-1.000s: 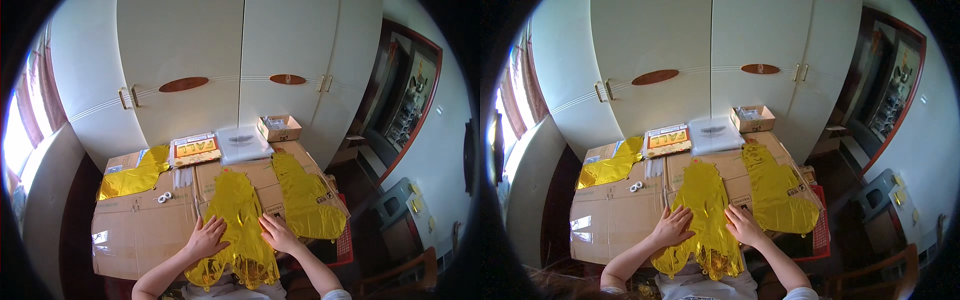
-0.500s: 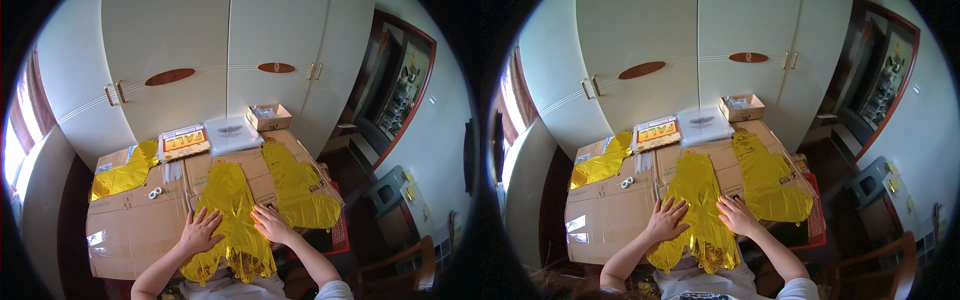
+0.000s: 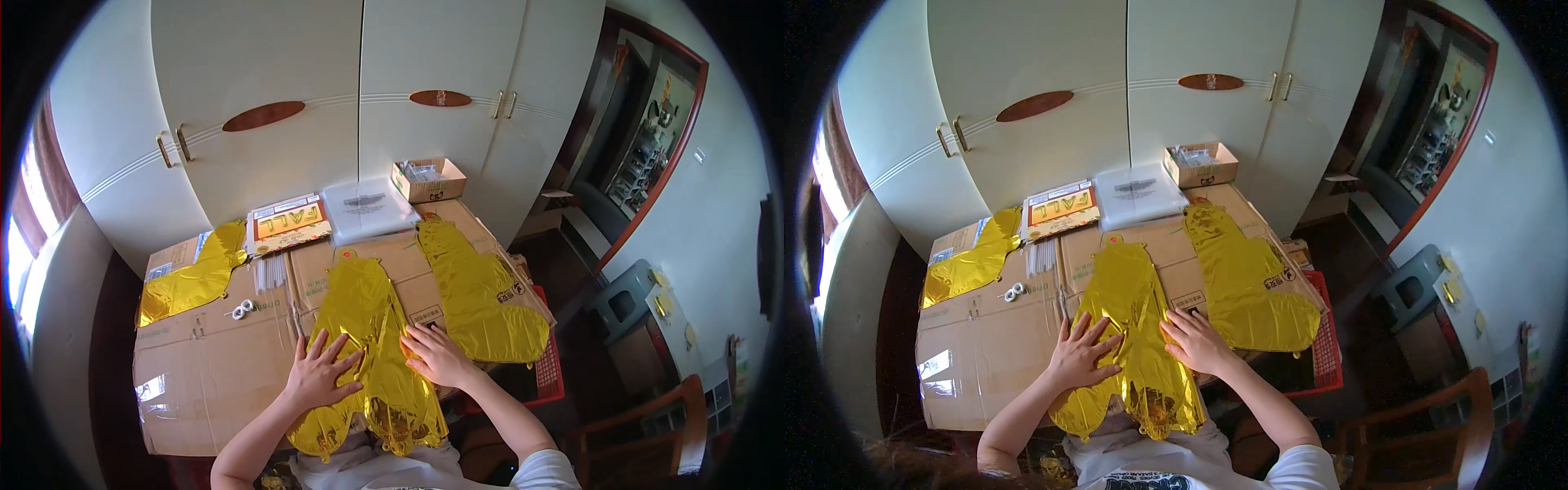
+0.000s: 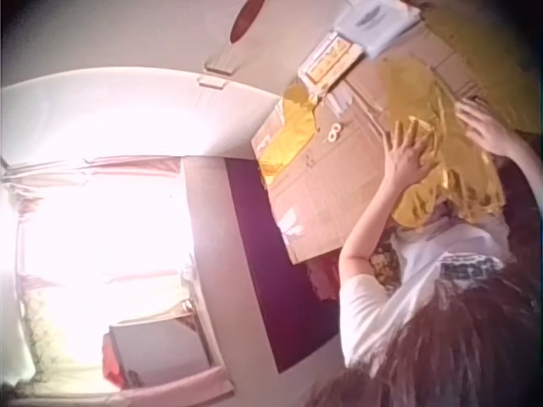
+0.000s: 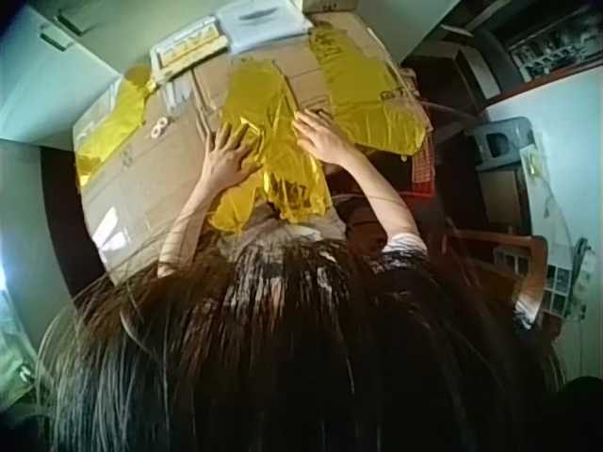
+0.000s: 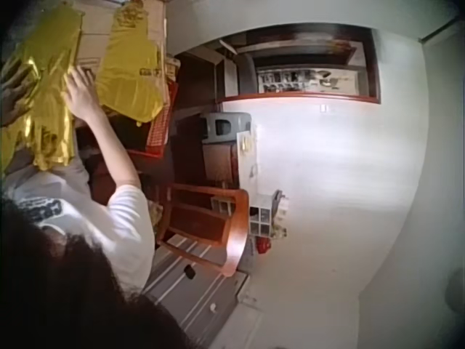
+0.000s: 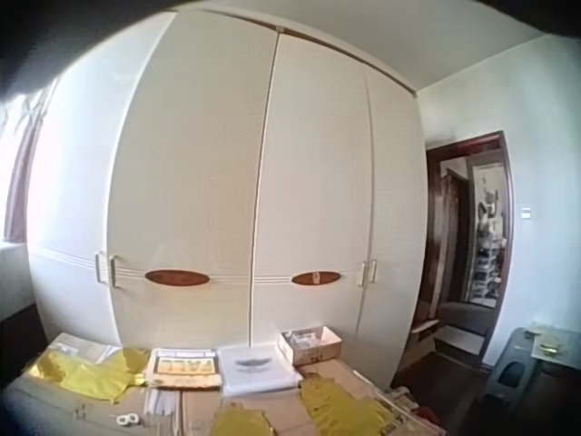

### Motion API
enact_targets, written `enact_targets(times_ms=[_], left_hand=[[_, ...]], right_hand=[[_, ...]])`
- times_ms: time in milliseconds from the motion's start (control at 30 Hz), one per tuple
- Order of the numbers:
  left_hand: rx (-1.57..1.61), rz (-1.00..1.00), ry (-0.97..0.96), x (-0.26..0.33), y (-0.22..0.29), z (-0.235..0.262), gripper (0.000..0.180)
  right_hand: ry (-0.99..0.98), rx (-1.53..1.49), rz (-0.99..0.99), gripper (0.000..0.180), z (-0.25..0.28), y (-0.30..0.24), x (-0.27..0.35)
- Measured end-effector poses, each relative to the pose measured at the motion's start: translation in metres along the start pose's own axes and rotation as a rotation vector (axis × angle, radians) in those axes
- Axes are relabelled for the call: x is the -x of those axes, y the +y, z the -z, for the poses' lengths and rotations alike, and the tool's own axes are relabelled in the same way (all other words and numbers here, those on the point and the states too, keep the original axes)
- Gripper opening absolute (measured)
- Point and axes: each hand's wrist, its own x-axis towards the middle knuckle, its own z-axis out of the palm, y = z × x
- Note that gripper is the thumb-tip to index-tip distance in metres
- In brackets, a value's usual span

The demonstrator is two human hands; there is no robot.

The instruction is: Folding a large gold foil letter-shaped balloon on a workspace table.

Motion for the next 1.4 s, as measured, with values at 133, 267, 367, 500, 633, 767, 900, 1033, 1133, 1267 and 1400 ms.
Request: enact_targets(times_ms=[133,267,367,500,633,767,900,1033,1133,1267,1400], left_hand=[[0.013,0.002,0.003,0.000,-0.001,-0.003,0.070],[0.057,0.037,0.023,0.003,-0.003,-0.008,0.071],[0.076,-0.001,0.051,0.000,-0.002,-0.005,0.070],[0.025,-0.081,0.008,-0.001,-0.002,-0.002,0.066],[0.037,-0.095,0.004,-0.002,-0.001,-0.003,0.063],[0.025,-0.093,0.010,0.000,-0.003,-0.006,0.063],[0.021,-0.103,0.005,-0.003,-0.002,-0.006,0.064],[0.014,-0.103,0.007,-0.003,-0.001,-0.007,0.064],[0.012,-0.101,0.003,-0.002,-0.001,-0.007,0.064],[0.024,-0.104,0.004,-0.003,-0.002,-0.007,0.064],[0.021,-0.101,0.000,-0.003,-0.001,-0.006,0.064]], right_hand=[[0.156,-0.039,-0.025,0.046,0.015,-0.014,0.004],[0.212,-0.207,-0.291,0.025,0.043,-0.048,0.044],[0.203,-0.407,-0.560,0.014,0.033,-0.070,0.092],[0.012,-0.959,-0.924,0.027,0.013,-0.078,0.121],[-0.007,-1.391,-0.914,0.028,-0.015,-0.086,0.123],[0.015,-1.354,-0.924,0.028,-0.021,-0.083,0.121],[0.047,-1.296,-0.915,0.028,-0.024,-0.080,0.126],[0.050,-1.315,-0.915,0.027,-0.025,-0.079,0.127],[0.069,-1.196,-0.912,0.024,-0.013,-0.080,0.124],[0.313,-0.431,-0.693,0.012,0.020,-0.073,0.110],[0.321,-0.068,-0.252,0.024,0.038,-0.043,0.063]])
